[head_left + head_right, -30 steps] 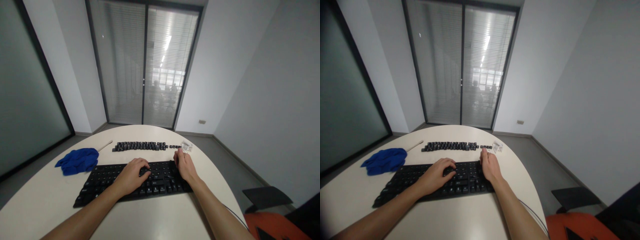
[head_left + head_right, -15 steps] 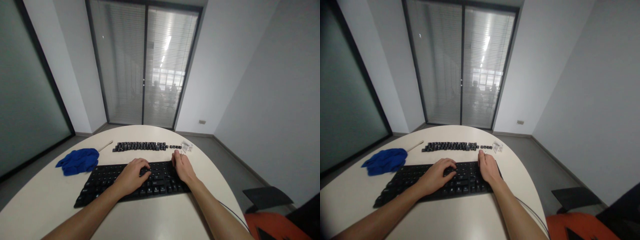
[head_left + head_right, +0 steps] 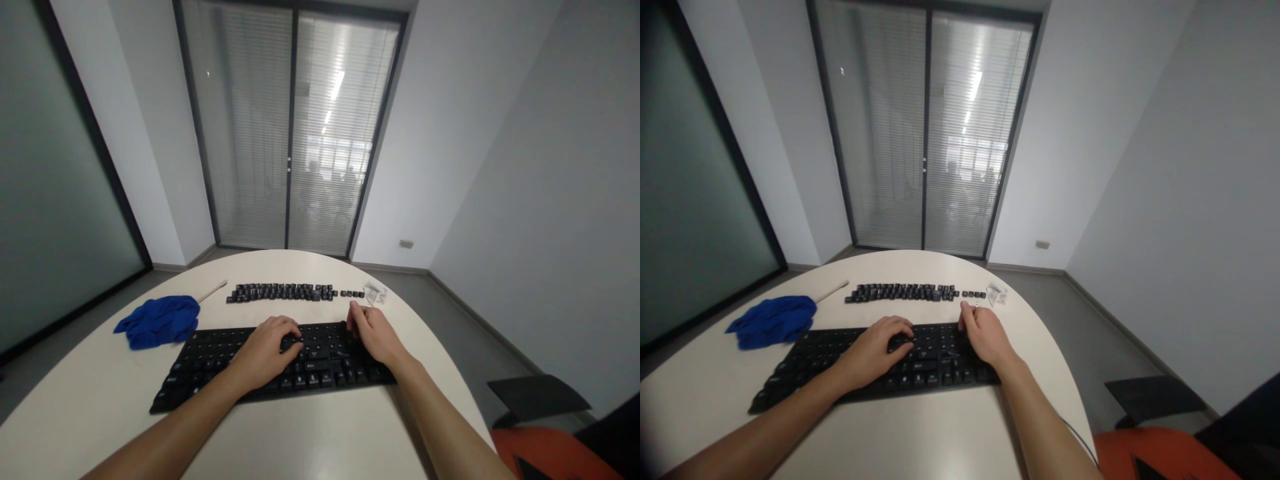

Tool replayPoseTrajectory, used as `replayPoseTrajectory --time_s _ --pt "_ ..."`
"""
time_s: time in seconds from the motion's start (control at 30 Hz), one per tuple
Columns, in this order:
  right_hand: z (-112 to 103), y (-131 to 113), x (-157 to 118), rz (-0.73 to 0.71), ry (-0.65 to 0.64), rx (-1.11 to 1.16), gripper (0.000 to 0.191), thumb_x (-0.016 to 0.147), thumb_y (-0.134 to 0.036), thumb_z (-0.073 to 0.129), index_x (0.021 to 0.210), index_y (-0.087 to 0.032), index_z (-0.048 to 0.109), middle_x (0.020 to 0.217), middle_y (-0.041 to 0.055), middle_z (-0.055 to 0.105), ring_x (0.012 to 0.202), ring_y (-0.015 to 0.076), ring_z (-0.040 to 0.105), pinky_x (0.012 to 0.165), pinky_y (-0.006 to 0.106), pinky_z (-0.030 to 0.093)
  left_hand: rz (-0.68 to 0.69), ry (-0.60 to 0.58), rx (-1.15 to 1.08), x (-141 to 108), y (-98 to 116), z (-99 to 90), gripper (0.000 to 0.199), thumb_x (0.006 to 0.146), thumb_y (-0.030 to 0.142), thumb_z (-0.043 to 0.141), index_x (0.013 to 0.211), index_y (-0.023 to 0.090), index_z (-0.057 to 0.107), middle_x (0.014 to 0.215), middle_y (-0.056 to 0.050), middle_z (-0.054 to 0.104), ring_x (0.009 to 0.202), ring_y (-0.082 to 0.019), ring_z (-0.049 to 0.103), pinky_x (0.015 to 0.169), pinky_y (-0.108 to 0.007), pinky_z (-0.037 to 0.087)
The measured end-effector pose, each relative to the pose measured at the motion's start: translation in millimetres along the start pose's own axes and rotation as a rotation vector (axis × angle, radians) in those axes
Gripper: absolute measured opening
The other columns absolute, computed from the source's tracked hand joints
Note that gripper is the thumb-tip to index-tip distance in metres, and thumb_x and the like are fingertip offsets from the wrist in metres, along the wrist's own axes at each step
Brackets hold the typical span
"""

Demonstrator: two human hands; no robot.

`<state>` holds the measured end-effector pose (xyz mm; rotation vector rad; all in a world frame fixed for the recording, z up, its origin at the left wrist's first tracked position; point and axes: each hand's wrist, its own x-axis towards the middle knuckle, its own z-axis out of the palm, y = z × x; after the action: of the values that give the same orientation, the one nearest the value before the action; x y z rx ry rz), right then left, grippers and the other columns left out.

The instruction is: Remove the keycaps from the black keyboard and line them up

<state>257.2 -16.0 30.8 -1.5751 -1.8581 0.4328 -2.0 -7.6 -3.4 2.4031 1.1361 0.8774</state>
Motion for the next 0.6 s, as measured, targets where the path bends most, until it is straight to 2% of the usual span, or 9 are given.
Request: replayPoseTrajectory --time_s 0.1,0.23,0.37,0.6 --pt "-6 11 2 0.063 -0.029 0.054 0.063 0.098 -0.055 0.027 0.065 -0.018 0.067 0.055 0.0018 0.06 0.056 0.0176 0.059 0.064 0.028 0.041 -0.005 -0.01 0.009 0 -1 0.9 0.008 0.087 0.027 0.061 0.093 0.023 0.064 0.107 -0.004 0.066 0.103 -0.023 0.058 0.095 -0.042 0.045" --pt "-9 15 1 0.031 -0.038 0.045 0.058 0.097 -0.053 0.033 0.068 -0.018 0.07 0.064 0.0027 0.067 0.066 0.0185 0.062 0.07 0.028 0.041 -0.003 -0.011 0.005 0 -2 2.1 0.008 0.087 0.027 0.061 0.093 0.022 0.063 0.107 -0.004 0.065 0.104 -0.023 0.058 0.096 -0.042 0.045" --pt "-11 12 0 0.016 -0.051 0.031 0.052 0.095 -0.053 0.039 0.075 -0.018 0.071 0.067 0.0021 0.068 0.067 0.019 0.062 0.068 0.028 0.041 0.002 -0.008 -0.004 0 -1 1.1 0.008 0.088 0.028 0.06 0.093 0.022 0.063 0.107 -0.005 0.065 0.103 -0.024 0.057 0.095 -0.042 0.046" --pt "-15 10 2 0.009 0.091 0.035 0.055 0.094 -0.058 0.038 0.075 -0.017 0.07 0.057 0.0007 0.062 0.058 0.0177 0.059 0.061 0.028 0.04 -0.001 -0.013 -0.001 -1 -1 0.7 0.008 0.088 0.028 0.06 0.093 0.022 0.063 0.107 -0.005 0.066 0.103 -0.024 0.057 0.095 -0.043 0.046"
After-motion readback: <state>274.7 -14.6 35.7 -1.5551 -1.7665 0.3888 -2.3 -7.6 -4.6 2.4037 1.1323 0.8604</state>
